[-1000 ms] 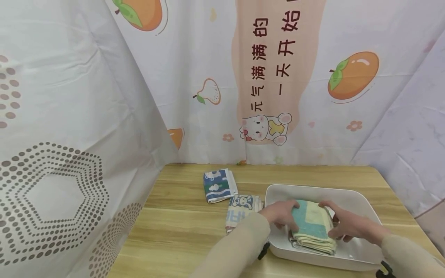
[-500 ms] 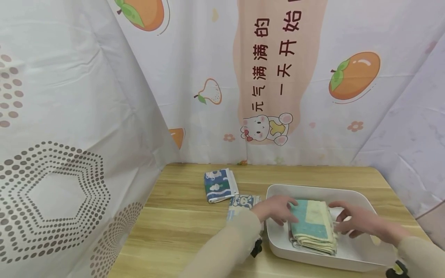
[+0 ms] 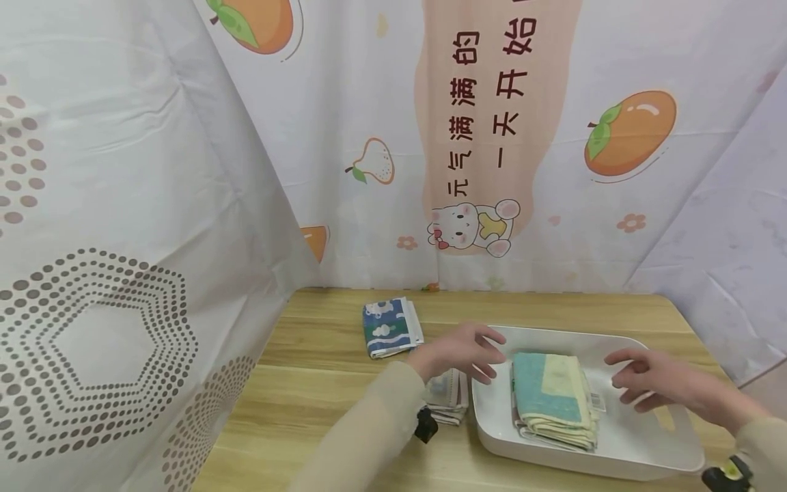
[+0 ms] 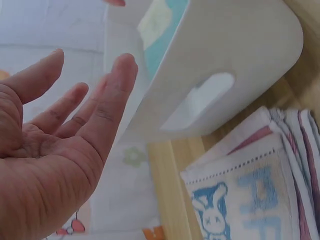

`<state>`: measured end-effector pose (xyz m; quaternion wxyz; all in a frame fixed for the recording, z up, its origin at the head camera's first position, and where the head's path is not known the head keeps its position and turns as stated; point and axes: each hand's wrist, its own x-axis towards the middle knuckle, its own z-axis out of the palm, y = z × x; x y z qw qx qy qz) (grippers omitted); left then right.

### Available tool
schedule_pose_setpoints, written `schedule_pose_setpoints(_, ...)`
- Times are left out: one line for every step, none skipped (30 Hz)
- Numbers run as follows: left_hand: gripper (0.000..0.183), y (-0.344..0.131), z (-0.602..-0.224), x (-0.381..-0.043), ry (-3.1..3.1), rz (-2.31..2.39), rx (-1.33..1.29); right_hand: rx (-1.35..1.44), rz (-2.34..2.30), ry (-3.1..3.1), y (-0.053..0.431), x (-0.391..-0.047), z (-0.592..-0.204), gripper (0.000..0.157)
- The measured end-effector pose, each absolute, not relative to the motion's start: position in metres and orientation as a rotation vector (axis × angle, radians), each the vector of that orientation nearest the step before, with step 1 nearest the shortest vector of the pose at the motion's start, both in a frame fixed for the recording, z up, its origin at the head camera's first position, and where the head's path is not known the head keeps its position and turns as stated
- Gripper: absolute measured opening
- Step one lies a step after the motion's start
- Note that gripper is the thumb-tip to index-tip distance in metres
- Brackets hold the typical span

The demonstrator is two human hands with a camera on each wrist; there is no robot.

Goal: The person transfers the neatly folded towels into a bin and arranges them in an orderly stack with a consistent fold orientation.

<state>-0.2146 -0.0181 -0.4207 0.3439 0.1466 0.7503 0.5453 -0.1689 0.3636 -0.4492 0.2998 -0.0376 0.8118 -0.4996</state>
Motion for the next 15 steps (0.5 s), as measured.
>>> schedule_pose_setpoints(0.041,-0.022,-0.420,-0.216,1.935,1.436,0.377,-0.095,-1.326,2.158,0.365,-0.169,-0.448,0.067)
schedule_pose_setpoints(0.040,-0.026,-0.419,-0.217,1.919,1.457,0.373,-0.086,-1.326,2.160,0.365,-0.169,-0.447,0.067)
schedule_pose_setpoints(0.040,-0.030,-0.418,-0.218,1.905,1.477,0.367,-0.087,-1.331,2.159,0.367,-0.169,-0.446,0.067)
schedule_pose_setpoints(0.039,-0.034,-0.418,-0.219,1.888,1.498,0.361,-0.088,-1.334,2.162,0.368,-0.169,-0.445,0.066)
schedule_pose_setpoints(0.039,-0.038,-0.418,-0.220,1.883,1.514,0.357,-0.082,-1.336,2.167,0.369,-0.169,-0.444,0.065)
schedule_pose_setpoints(0.038,-0.042,-0.419,-0.221,1.880,1.530,0.352,-0.079,-1.336,2.171,0.371,-0.169,-0.444,0.064)
schedule_pose_setpoints(0.039,-0.046,-0.420,-0.222,1.871,1.545,0.347,-0.077,-1.340,2.174,0.372,-0.168,-0.443,0.063)
schedule_pose_setpoints(0.040,-0.050,-0.421,-0.223,1.862,1.560,0.345,-0.074,-1.342,2.181,0.374,-0.168,-0.443,0.062)
schedule_pose_setpoints(0.042,-0.054,-0.422,-0.224,1.857,1.570,0.344,-0.074,-1.348,2.181,0.375,-0.168,-0.443,0.061)
schedule_pose_setpoints(0.043,-0.058,-0.424,-0.225,1.854,1.581,0.344,-0.069,-1.349,2.184,0.376,-0.168,-0.443,0.061)
schedule_pose_setpoints(0.044,-0.061,-0.426,-0.226,1.852,1.590,0.340,-0.059,-1.349,2.187,0.377,-0.168,-0.442,0.061)
schedule_pose_setpoints(0.044,-0.065,-0.427,-0.227,1.843,1.602,0.335,-0.059,-1.354,2.185,0.379,-0.167,-0.442,0.061)
schedule_pose_setpoints(0.044,-0.069,-0.428,-0.228,1.835,1.615,0.323,-0.056,-1.357,2.185,0.380,-0.167,-0.442,0.061)
schedule_pose_setpoints(0.043,-0.073,-0.430,-0.229,1.837,1.624,0.316,-0.055,-1.360,2.183,0.381,-0.167,-0.441,0.061)
schedule_pose_setpoints(0.042,-0.077,-0.431,-0.229,1.836,1.634,0.308,-0.046,-1.363,2.181,0.383,-0.167,-0.441,0.061)
